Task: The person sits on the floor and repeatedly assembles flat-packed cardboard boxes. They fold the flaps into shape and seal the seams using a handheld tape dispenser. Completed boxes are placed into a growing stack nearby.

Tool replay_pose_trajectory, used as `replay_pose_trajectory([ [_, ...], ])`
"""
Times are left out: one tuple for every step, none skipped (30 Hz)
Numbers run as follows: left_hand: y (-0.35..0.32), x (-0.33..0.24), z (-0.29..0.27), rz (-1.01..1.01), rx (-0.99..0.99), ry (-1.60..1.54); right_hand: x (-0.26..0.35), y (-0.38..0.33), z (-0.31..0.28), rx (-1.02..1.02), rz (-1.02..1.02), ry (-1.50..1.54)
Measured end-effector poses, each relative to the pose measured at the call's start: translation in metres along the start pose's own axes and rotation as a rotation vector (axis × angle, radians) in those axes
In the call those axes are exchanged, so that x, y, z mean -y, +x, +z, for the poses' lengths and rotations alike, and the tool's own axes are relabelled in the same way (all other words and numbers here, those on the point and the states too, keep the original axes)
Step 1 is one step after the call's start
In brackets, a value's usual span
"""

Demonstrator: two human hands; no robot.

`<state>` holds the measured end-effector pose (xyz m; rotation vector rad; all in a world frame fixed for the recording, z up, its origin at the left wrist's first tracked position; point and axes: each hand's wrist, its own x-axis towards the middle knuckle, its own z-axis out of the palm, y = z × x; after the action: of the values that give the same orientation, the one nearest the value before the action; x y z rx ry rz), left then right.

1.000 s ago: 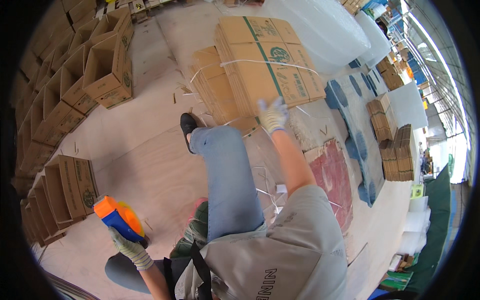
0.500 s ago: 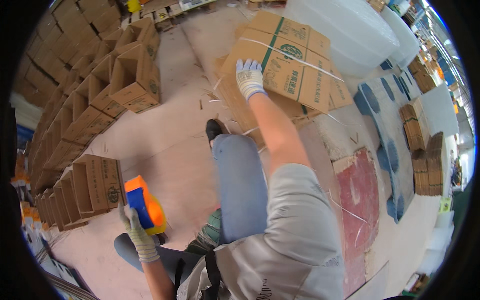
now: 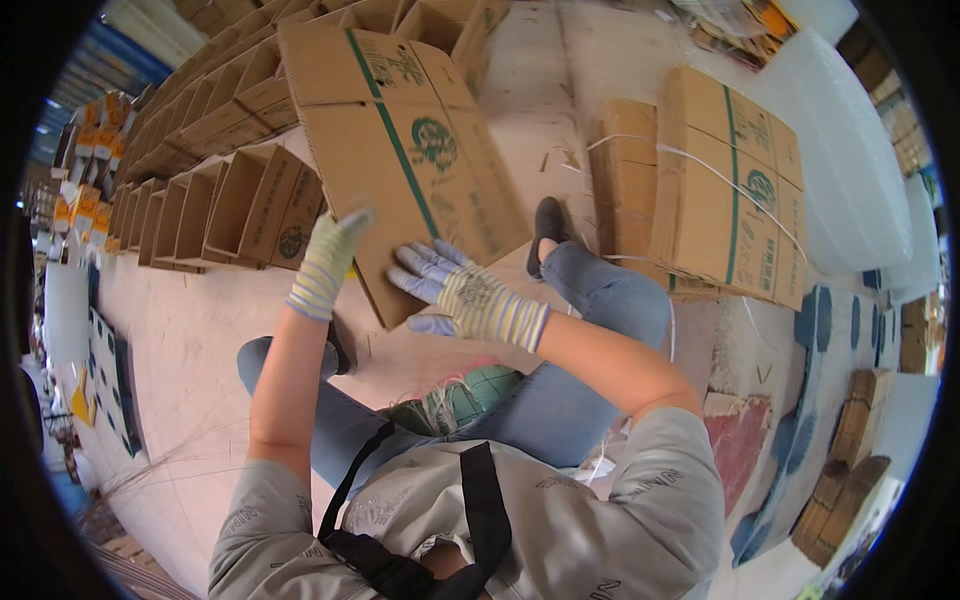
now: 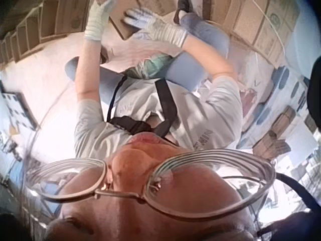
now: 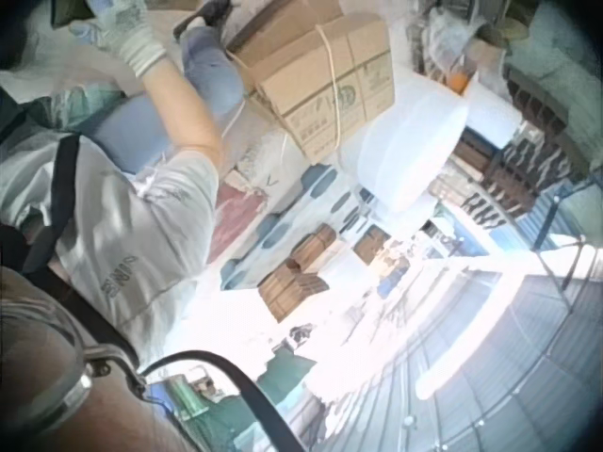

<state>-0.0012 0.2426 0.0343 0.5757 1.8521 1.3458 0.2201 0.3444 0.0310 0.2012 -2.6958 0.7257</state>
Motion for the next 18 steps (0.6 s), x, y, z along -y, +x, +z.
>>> replay_pose_trajectory([
  [-0.009,0.005,-0.003,0.084,-0.054,0.28,-0.01,0.002,0.007,-0.162,0.007,0.15],
  [-0.026,0.015,-0.003,0.14,-0.109,0.565,-0.015,0.017,0.012,-0.338,0.271,0.375],
  [-0.039,0.021,-0.001,0.194,-0.154,0.852,-0.023,0.036,0.01,-0.437,0.473,0.515],
  [-0.054,0.022,0.011,0.263,-0.187,0.923,-0.028,0.054,0.005,-0.563,0.673,0.661],
  [-0.063,0.032,0.016,0.274,-0.206,1.088,-0.036,0.08,-0.001,-0.617,0.808,0.663],
  [-0.072,0.041,0.022,0.254,-0.18,1.163,-0.044,0.105,-0.006,-0.672,0.943,0.676],
  [-0.078,0.048,0.028,0.243,-0.152,1.237,-0.057,0.124,0.002,-0.723,1.091,0.61],
  [-0.078,0.061,0.034,0.255,-0.152,1.259,-0.079,0.129,0.015,-0.723,1.189,0.556],
  [-0.074,0.065,0.039,0.245,-0.11,1.194,-0.11,0.124,0.04,-0.733,1.291,0.493],
  [-0.075,0.078,0.039,0.277,-0.096,1.133,-0.127,0.12,0.06,-0.731,1.389,0.437],
  [-0.078,0.085,0.035,0.305,-0.093,1.071,-0.127,0.12,0.069,-0.725,1.357,0.448],
  [-0.079,0.09,0.028,0.185,-0.047,0.953,-0.127,0.117,0.077,-0.721,1.327,0.458],
  [-0.073,0.089,0.023,0.151,-0.028,0.938,-0.128,0.115,0.079,-0.72,1.3,0.457],
  [-0.073,0.088,0.016,0.106,-0.001,0.927,-0.13,0.115,0.082,-0.733,1.324,0.465],
  [-0.073,0.089,0.01,0.061,0.027,0.916,-0.13,0.109,0.084,-0.709,1.332,0.455],
  [-0.075,0.096,0.0,-0.009,0.051,0.837,-0.125,0.11,0.083,-0.684,1.327,0.453],
  [-0.076,0.098,-0.01,-0.056,0.088,0.825,-0.126,0.11,0.078,-0.672,1.318,0.444],
  [-0.074,0.1,-0.018,-0.097,0.141,0.842,-0.132,0.103,0.079,-0.637,1.309,0.439],
])
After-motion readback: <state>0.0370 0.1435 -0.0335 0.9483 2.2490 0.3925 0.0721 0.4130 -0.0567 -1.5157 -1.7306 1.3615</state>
